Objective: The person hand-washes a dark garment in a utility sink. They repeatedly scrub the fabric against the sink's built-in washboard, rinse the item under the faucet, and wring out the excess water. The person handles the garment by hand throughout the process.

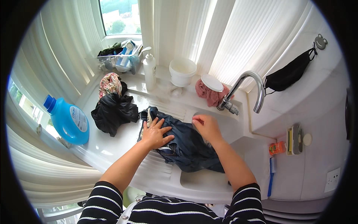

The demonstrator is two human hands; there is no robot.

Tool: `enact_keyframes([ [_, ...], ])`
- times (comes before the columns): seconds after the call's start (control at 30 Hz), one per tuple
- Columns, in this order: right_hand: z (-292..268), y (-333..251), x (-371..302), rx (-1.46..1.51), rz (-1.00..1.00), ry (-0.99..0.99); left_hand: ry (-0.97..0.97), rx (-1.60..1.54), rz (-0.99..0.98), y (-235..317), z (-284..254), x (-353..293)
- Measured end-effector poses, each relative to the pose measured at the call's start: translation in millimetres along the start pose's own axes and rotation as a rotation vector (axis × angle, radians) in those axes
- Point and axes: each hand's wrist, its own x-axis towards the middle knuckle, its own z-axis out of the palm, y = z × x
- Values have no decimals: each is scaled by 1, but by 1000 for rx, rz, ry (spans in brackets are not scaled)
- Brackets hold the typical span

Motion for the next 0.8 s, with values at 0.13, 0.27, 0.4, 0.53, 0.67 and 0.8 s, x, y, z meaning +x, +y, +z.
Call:
enact_keyframes([
  [0.13, 2, -26, 116, -102, -277, 185, 43, 154, 6, 11, 3, 6],
  [0.27, 7, -19, 231, -224, -99, 66, 57, 172, 64, 10, 1, 10],
  [0.4, 23, -14, 288, -560, 89, -349, 78, 234, 147, 3, -5, 20],
  [0.53, 63, 28, 317, -691, 159, -465, -199, 332, 148, 12, -28, 37],
  [0.67, 78, 2, 311, -809, 141, -475, -295, 342, 127, 9, -33, 41],
  [0.8, 42, -8, 309, -555, 252, -425, -228, 350, 144, 8, -29, 37],
])
